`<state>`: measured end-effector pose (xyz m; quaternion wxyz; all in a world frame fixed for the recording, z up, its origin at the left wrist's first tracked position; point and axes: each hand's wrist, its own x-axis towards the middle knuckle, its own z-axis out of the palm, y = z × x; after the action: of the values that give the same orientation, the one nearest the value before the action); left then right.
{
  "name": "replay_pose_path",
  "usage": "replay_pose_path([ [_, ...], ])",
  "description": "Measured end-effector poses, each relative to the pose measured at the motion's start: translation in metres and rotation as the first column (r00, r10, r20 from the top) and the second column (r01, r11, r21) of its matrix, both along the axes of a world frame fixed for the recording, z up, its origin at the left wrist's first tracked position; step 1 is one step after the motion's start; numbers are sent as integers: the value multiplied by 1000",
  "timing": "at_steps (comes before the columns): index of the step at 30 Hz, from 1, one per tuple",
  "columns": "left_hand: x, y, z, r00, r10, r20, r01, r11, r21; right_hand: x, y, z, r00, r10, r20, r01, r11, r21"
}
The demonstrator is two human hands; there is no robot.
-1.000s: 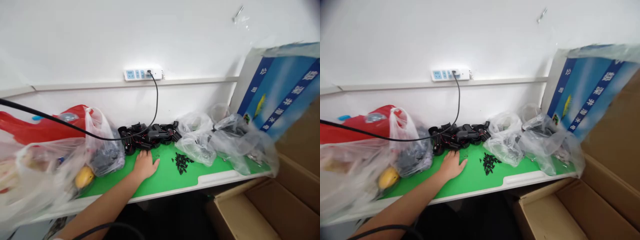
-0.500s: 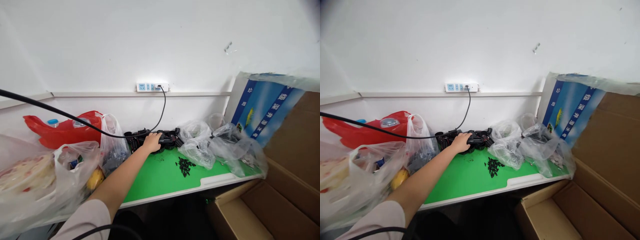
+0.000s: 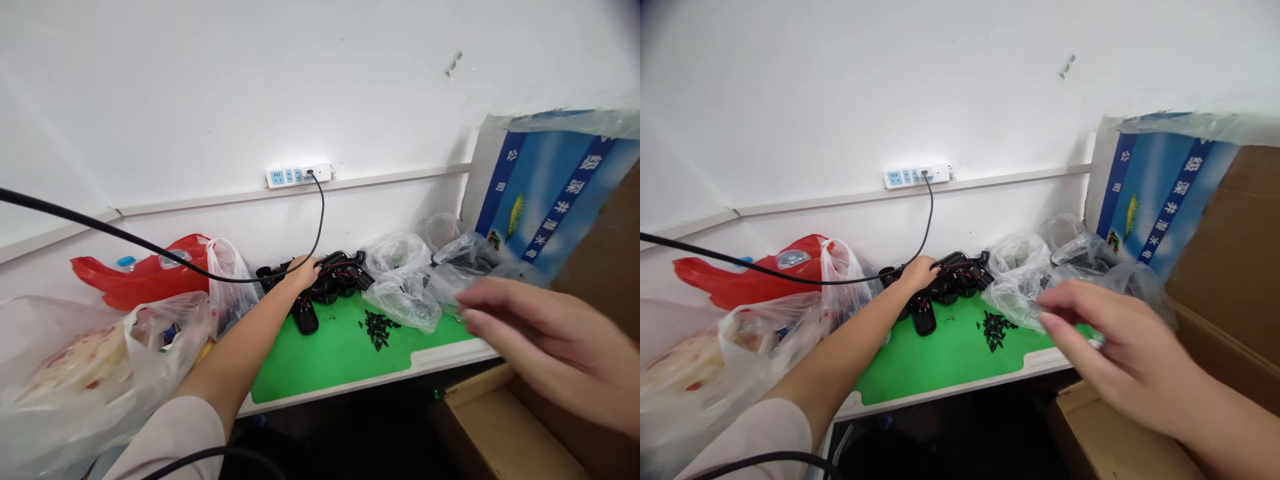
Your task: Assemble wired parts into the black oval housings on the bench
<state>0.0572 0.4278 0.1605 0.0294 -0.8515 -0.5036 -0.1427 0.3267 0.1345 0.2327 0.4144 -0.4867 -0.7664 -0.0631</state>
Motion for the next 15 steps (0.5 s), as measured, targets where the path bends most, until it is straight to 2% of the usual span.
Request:
replay_pose_path([
  [2, 0, -2, -1, 1000, 28, 1, -28, 1000, 4, -6, 26, 3, 985, 150, 89, -147, 988, -46],
  [3, 1, -5, -1, 999, 34, 10, -34, 999, 14, -10, 40, -2, 973, 205, 106, -199, 977, -72],
  [5, 5, -13, 3, 999, 25, 39, -27, 999, 47, -16, 70, -18, 970, 233, 66, -227, 970, -83],
  [8, 12, -30, 18, 994, -34, 101, 23, 993, 112, -19, 119, -42, 989, 76, -123, -85, 994, -70],
  [10, 17, -42, 31, 976, -103, 193, 68, 982, 178, -21, 149, -49, 968, -37, -249, 18, 997, -75],
  [11, 19, -48, 36, 959, -137, 249, 88, 976, 199, -22, 162, -51, 957, -48, -288, 18, 994, -105],
  [13, 23, -60, 43, 920, -177, 349, 121, 977, 176, -28, 181, -52, 945, 50, -324, -126, 968, -218],
  [15, 25, -69, 43, 879, -147, 453, 115, 989, 96, -36, 189, -55, 903, 179, -391, -323, 882, -343],
])
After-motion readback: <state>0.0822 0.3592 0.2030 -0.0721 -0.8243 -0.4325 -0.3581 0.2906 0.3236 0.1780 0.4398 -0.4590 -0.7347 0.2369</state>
